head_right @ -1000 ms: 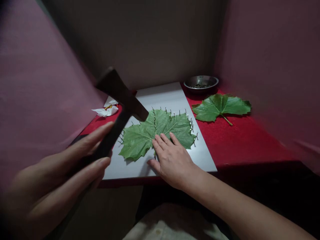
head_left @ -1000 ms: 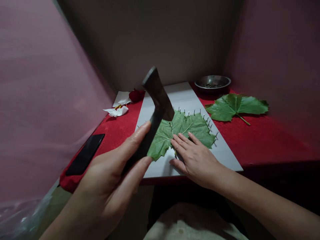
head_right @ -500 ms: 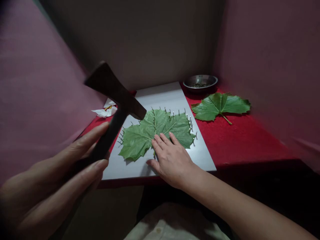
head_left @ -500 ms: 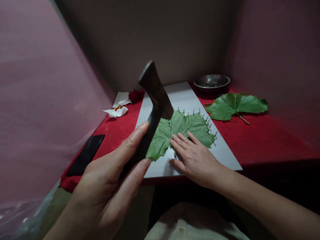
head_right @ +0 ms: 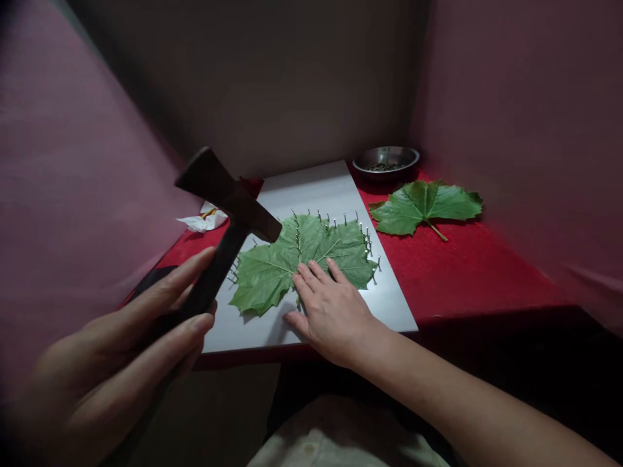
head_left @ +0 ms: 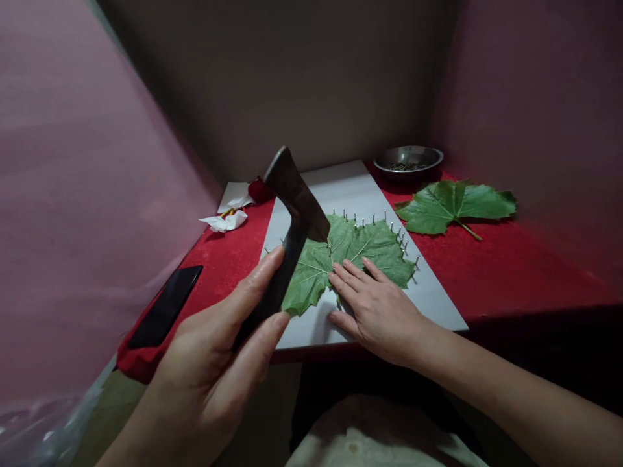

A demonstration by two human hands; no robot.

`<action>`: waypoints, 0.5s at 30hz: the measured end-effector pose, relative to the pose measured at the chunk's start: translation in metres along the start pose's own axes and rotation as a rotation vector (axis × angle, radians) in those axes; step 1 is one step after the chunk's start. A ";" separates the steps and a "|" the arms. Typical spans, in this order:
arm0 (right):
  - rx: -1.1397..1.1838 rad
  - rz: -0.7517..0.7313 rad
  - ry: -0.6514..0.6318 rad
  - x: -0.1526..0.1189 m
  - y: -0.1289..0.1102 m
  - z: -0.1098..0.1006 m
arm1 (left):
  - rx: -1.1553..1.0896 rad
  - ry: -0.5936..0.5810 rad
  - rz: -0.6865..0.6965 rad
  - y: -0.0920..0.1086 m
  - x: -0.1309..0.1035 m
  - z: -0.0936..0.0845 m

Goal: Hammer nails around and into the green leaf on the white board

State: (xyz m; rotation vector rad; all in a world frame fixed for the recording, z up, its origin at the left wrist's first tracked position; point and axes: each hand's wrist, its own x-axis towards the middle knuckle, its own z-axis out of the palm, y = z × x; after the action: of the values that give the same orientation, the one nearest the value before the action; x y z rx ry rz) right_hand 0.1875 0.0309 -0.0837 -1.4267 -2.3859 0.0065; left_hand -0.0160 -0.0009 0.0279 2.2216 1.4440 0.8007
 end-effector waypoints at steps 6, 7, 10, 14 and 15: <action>0.011 -0.001 -0.001 0.001 -0.001 -0.002 | -0.019 -0.252 -0.016 -0.009 0.009 0.025; 0.011 -0.002 0.000 0.001 -0.001 -0.003 | -0.031 -0.263 -0.031 -0.009 0.010 0.027; 0.007 0.000 -0.001 0.000 -0.001 -0.003 | -0.043 -0.198 -0.041 -0.005 0.008 0.019; 0.006 0.001 -0.011 0.000 0.000 -0.001 | -0.025 -0.009 -0.014 0.003 -0.002 0.003; 0.007 0.002 -0.011 0.000 0.000 -0.001 | -0.022 0.028 -0.003 0.003 -0.003 0.003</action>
State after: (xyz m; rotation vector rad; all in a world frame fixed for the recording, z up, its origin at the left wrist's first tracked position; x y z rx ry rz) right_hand 0.1880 0.0304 -0.0827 -1.4290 -2.3913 0.0238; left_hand -0.0130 -0.0054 0.0268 2.1996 1.4447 0.8456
